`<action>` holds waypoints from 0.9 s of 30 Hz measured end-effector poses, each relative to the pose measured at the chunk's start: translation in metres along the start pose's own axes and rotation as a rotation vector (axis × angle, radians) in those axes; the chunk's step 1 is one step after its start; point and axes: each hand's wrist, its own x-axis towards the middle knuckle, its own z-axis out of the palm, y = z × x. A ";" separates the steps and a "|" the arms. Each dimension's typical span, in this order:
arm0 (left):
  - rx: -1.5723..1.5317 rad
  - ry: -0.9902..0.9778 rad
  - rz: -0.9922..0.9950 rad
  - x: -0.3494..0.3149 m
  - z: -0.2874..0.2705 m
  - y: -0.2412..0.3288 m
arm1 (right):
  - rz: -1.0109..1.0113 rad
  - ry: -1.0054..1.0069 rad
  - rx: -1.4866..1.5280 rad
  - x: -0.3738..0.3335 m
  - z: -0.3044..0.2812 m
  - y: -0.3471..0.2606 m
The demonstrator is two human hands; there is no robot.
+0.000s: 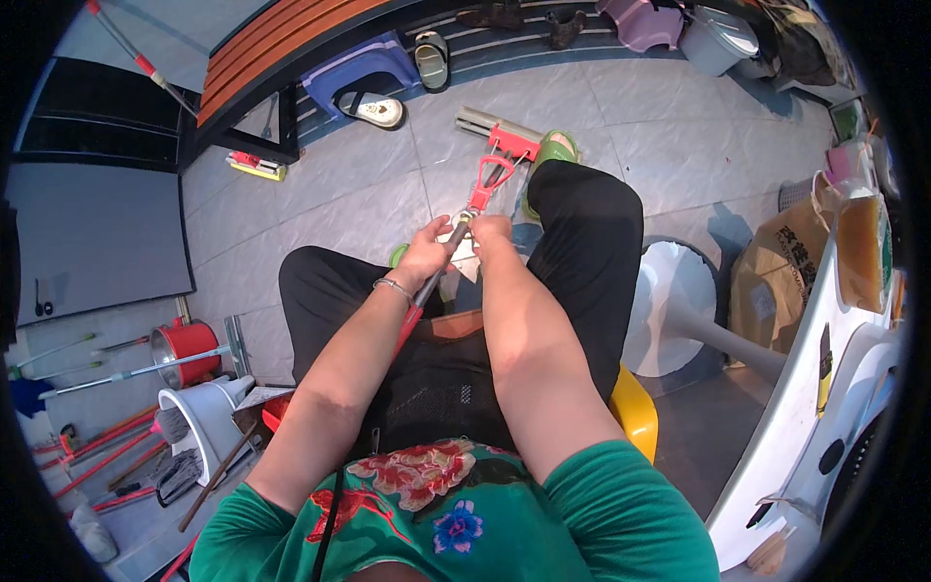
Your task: Assembling a floor squeegee by removing packaging and attaching the handle to the head.
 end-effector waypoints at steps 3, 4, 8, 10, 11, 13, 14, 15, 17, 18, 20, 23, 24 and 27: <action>0.049 -0.095 -0.027 -0.003 -0.003 0.005 | -0.062 0.074 -0.060 0.007 0.003 0.005; 0.046 -0.112 0.036 0.002 0.000 0.001 | -0.142 0.116 -0.129 0.009 0.002 0.006; 0.124 -0.132 0.058 0.005 -0.006 -0.002 | -0.297 0.244 -0.414 -0.029 -0.002 -0.008; 0.104 -0.128 0.072 0.010 -0.003 -0.007 | -0.128 0.160 -0.021 -0.024 0.001 -0.006; 0.084 -0.119 0.082 0.010 -0.001 -0.008 | -0.130 0.160 -0.023 -0.023 0.003 -0.004; 0.075 -0.117 0.085 0.010 -0.001 -0.010 | -0.114 0.197 0.218 -0.022 0.006 0.000; 0.070 -0.115 0.088 0.009 -0.001 -0.009 | -0.116 0.196 0.217 -0.021 0.008 0.000; 0.069 -0.114 0.089 0.008 -0.001 -0.008 | -0.092 0.192 0.251 -0.021 0.009 -0.001; 0.059 -0.061 0.074 0.005 0.000 -0.005 | -0.068 0.188 0.285 -0.022 0.009 -0.005; 0.059 -0.061 0.073 0.004 -0.001 -0.002 | -0.211 0.174 0.089 -0.024 0.007 -0.008; 0.054 -0.061 0.014 0.002 -0.004 0.002 | -0.352 0.157 -0.111 -0.035 0.005 -0.019; 0.106 -0.039 0.148 0.027 -0.009 -0.026 | -0.606 0.306 -0.623 -0.048 0.008 -0.035; 0.111 -0.051 0.148 0.028 -0.006 -0.024 | -0.527 0.185 -0.396 -0.036 0.005 -0.038; 0.038 0.021 0.192 0.028 -0.003 -0.019 | -0.492 -0.001 -0.088 -0.037 0.008 -0.051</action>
